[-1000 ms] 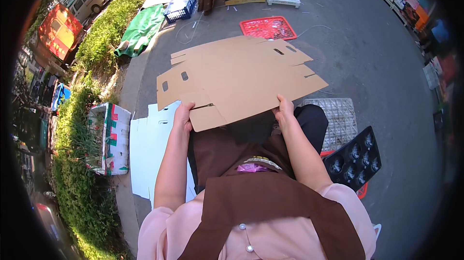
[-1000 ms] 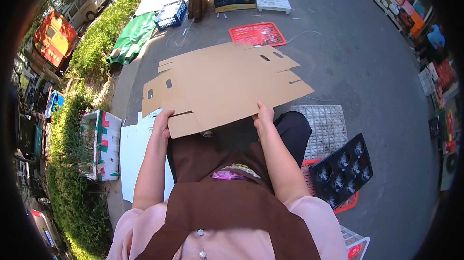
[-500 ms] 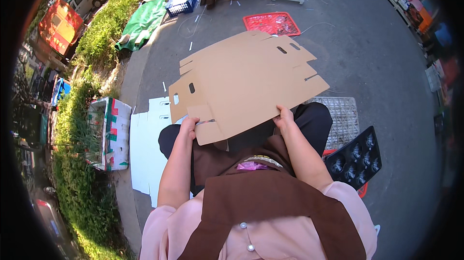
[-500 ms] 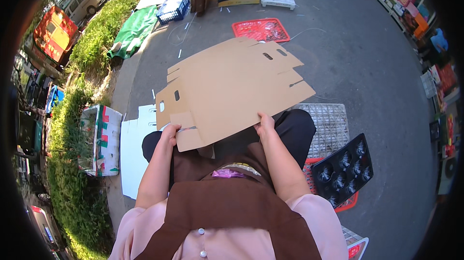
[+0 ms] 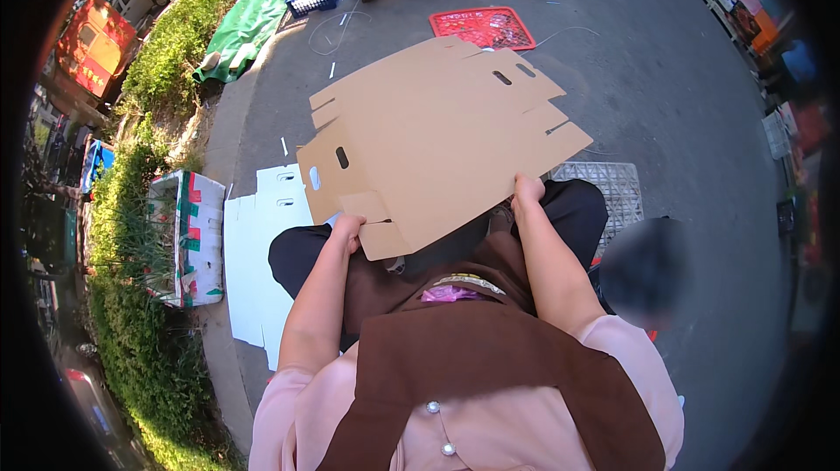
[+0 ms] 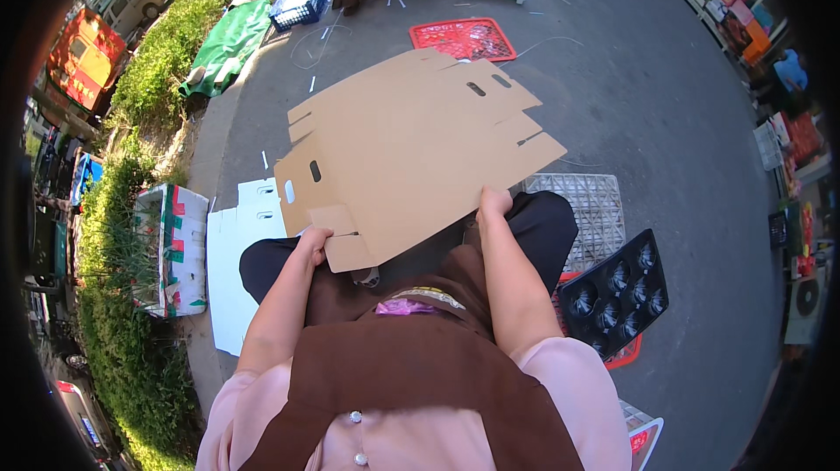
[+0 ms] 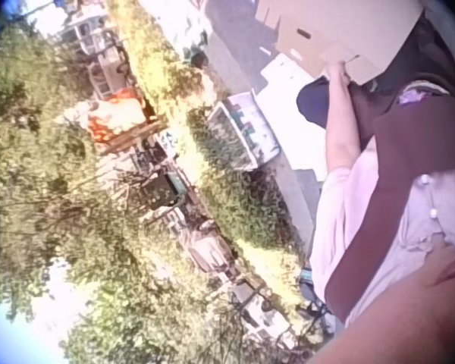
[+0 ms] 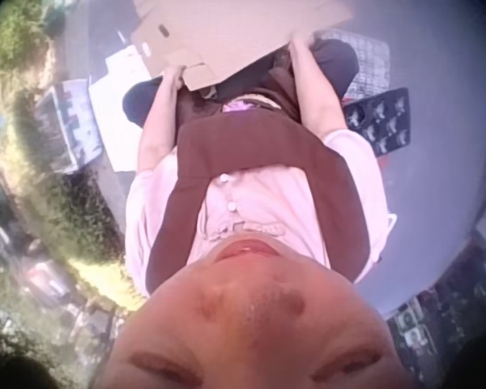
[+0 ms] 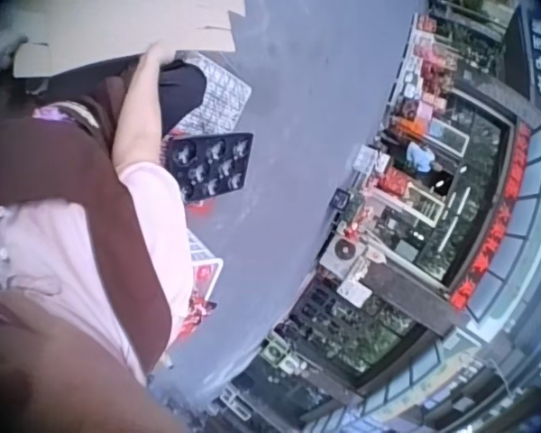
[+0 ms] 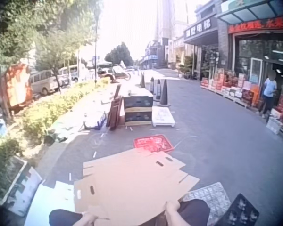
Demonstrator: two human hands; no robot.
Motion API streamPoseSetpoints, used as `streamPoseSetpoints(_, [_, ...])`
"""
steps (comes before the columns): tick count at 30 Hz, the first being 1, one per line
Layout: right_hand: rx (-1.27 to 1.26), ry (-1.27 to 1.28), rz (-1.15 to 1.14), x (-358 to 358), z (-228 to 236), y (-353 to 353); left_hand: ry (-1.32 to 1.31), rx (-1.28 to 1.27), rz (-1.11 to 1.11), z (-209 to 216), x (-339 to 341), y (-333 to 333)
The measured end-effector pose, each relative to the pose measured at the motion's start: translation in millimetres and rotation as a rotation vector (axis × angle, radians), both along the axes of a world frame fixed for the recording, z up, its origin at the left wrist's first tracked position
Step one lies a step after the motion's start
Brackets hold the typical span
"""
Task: The person assembles flat cardboard boxes by folding the sides and tucking in the tabs. They handle multiple boxes one at a time, stacking the finished boxes on the ground.
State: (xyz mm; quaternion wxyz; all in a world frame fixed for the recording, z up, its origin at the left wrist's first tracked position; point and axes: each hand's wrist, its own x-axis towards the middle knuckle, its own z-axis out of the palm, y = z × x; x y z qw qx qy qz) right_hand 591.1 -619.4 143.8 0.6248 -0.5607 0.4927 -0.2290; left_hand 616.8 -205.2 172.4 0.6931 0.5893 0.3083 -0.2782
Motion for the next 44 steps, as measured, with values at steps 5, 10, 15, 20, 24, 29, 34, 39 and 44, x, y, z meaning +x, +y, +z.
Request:
streamPoseSetpoints(5, [-0.032, 0.010, 0.064, 27, 38, -10, -0.012, -0.261, 0.152, 5, -14, -40])
streamPoseSetpoints(10, [0.153, -0.124, 0.123, 33, 20, 24, -0.011, -0.512, 0.198, 17, -33, -132])
streamPoseSetpoints(15, [0.305, -0.165, 0.326, 59, 29, -81, 0.248, -0.506, -0.680, 74, -24, -126])
streamPoseSetpoints(20, [0.596, -0.070, 0.608, 102, 76, -156, -0.028, -0.693, -0.725, 102, 33, -37])
streamPoseSetpoints(24, [0.444, -0.104, 0.747, 95, 96, -203, -0.299, -0.582, -0.783, 171, 85, 8])
streamPoseSetpoints(29, [0.373, -0.042, 0.867, 91, 91, -223, -0.559, 0.455, -0.266, 121, 160, 78])
streamPoseSetpoints(34, [0.267, 0.069, 1.000, 109, 104, -227, -0.063, 1.011, -0.354, -12, 198, 118])
streamPoseSetpoints(39, [0.171, 0.194, 1.105, 139, 109, -238, 0.212, 0.356, -0.644, -81, 213, 105])
streamPoseSetpoints(44, [0.226, 0.465, 1.139, 200, 64, -254, 0.201, 0.935, -0.364, -109, 221, 81])
